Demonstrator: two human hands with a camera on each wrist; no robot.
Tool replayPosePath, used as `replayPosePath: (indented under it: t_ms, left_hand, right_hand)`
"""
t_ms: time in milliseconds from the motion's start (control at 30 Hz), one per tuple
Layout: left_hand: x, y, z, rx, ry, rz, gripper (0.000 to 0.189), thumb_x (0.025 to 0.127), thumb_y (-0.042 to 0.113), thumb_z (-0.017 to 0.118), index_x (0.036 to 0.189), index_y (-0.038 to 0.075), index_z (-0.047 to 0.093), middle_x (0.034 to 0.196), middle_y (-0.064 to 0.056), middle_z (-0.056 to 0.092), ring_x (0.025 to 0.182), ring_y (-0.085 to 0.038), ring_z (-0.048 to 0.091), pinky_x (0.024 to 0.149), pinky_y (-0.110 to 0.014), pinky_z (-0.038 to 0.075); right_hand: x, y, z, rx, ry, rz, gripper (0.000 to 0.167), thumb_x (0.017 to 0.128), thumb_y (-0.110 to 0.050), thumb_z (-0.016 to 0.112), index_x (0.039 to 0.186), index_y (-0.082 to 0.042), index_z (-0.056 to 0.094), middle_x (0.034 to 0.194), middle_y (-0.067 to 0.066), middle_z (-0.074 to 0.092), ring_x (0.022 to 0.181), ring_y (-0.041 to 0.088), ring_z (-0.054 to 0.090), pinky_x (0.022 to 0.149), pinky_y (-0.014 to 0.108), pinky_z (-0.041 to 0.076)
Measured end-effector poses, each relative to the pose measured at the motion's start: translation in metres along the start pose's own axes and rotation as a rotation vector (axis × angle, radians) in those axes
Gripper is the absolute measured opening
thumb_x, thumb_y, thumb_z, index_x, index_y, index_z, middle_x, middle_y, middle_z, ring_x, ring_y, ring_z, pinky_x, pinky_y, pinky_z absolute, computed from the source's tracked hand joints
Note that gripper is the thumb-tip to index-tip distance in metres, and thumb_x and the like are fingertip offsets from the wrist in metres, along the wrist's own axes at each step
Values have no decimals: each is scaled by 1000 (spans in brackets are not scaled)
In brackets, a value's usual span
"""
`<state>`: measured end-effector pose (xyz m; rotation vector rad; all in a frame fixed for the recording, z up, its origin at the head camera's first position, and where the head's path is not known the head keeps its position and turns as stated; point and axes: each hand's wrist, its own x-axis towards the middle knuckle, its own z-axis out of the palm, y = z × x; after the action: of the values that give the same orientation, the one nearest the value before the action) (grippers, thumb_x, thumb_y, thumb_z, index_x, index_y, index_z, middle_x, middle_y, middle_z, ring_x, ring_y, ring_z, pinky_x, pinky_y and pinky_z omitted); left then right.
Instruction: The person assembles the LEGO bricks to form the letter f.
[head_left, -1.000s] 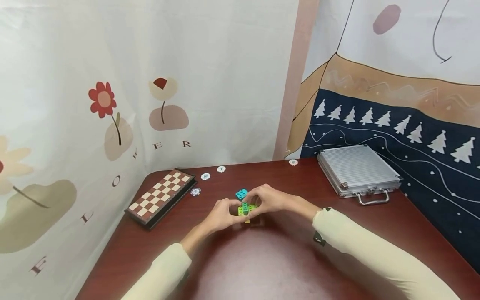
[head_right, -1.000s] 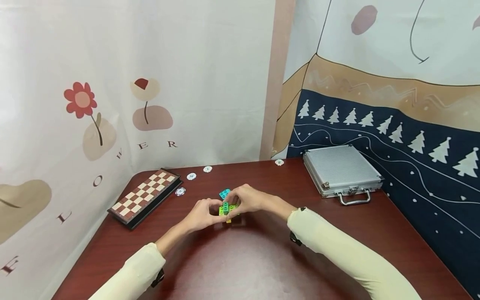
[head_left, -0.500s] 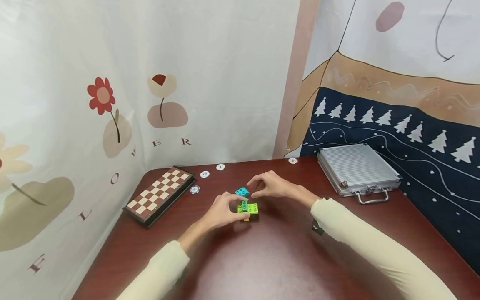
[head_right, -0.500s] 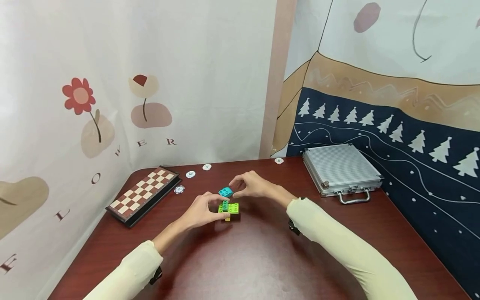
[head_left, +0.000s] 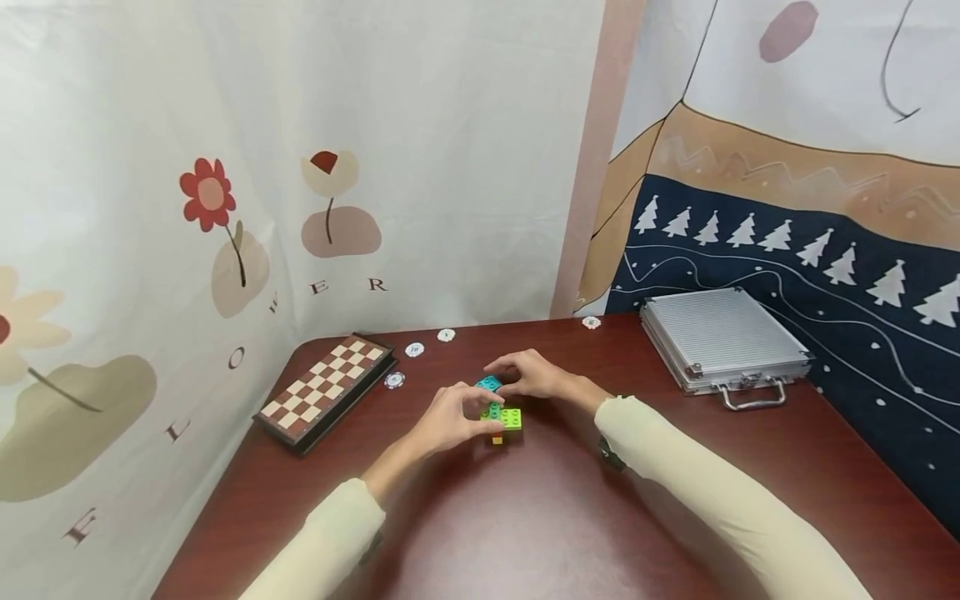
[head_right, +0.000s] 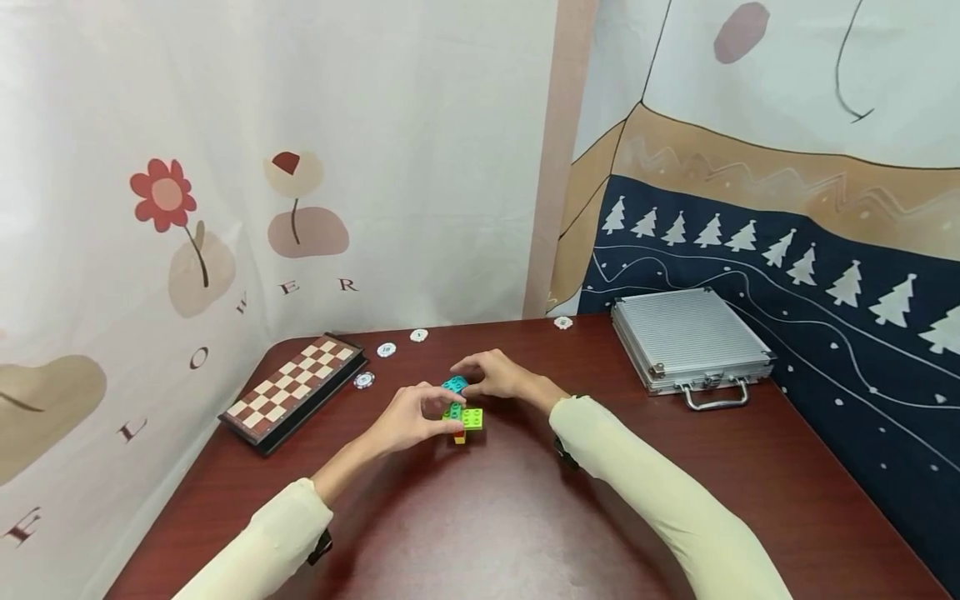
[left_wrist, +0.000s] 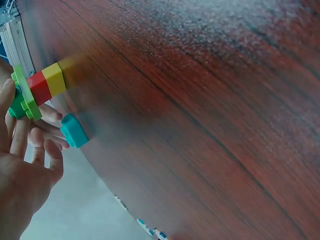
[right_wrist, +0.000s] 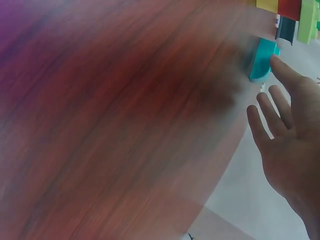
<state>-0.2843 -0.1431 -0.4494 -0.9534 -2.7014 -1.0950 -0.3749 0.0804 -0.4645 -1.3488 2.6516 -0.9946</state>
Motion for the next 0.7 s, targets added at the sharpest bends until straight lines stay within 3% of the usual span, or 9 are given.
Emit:
replayPosePath:
  t_ms: [200, 433, 700]
  left_hand:
    - [0, -1, 1, -57, 12, -28, 40, 81, 27, 92, 115, 9, 79, 97, 2, 76, 88, -15, 70, 79, -39, 58]
    - [0, 0, 2, -42, 21, -42, 39, 81, 28, 92, 114, 11, 80, 98, 1, 78, 86, -14, 70, 78, -40, 58]
    - [-1, -1, 4, -42, 21, -83, 38, 82, 32, 90, 114, 13, 80, 98, 3, 78, 88, -17, 71, 78, -34, 56]
  right_hand:
    - [7, 1, 6, -10, -18, -12, 43, 91, -14, 82, 131, -1, 70, 127, 11, 72, 114, 24, 69, 93, 37, 57]
    - [5, 1, 6, -63, 0, 13, 36, 90, -17, 84, 124, -8, 77, 119, 7, 76, 107, 19, 71, 88, 29, 57]
    - [-5, -1, -10, -7, 18, 26, 35, 89, -13, 83, 123, -6, 76, 115, 11, 74, 103, 21, 72, 85, 30, 59]
